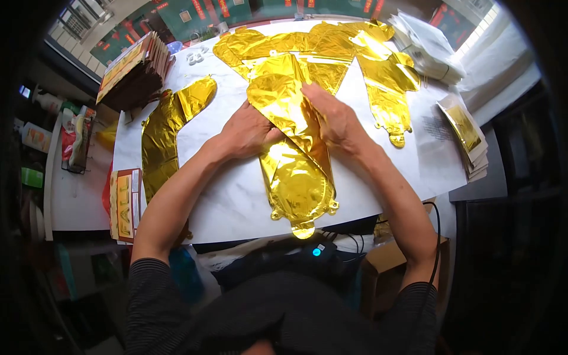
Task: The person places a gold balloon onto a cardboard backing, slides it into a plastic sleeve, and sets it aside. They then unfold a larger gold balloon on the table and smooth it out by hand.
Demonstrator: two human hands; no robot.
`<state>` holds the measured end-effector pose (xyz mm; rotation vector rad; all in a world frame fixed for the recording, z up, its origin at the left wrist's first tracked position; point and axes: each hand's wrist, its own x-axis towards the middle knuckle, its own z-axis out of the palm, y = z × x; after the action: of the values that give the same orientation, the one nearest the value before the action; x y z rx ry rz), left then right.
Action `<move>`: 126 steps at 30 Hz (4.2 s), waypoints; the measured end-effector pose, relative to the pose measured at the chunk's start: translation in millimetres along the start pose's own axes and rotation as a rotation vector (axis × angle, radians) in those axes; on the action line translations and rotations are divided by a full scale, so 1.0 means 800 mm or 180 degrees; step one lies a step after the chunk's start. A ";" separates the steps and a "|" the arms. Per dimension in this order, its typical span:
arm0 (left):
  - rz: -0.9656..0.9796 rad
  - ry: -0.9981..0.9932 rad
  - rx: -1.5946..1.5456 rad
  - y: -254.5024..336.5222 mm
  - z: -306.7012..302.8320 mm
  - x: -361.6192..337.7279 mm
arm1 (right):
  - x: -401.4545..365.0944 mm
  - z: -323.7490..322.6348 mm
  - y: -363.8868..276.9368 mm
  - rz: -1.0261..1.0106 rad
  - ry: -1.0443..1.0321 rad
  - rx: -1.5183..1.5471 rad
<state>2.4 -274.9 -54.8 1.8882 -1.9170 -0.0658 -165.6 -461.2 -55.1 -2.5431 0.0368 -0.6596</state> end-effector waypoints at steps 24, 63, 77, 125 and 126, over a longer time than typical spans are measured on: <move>0.0147 0.0086 0.0167 -0.004 0.004 0.005 | -0.018 -0.005 -0.017 -0.0333 -0.0390 -0.0488; -0.0345 0.0878 0.0182 0.029 -0.017 -0.081 | -0.014 0.027 -0.006 -0.0234 -0.0490 -0.0477; 0.0111 -0.0197 0.0674 0.015 0.000 -0.058 | -0.017 0.031 0.005 -0.0364 -0.0470 -0.0600; 0.0039 -0.0236 0.0791 0.021 -0.004 -0.058 | -0.042 -0.021 -0.023 -0.0378 -0.0626 -0.0657; 0.0040 -0.0233 0.0804 0.021 -0.005 -0.058 | -0.035 -0.014 -0.015 -0.0386 -0.0615 -0.0658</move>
<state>-13.9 -228.4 -58.6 2.0596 -2.0684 0.1184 -196.2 -451.8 -53.4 -2.8155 -0.1232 -0.4728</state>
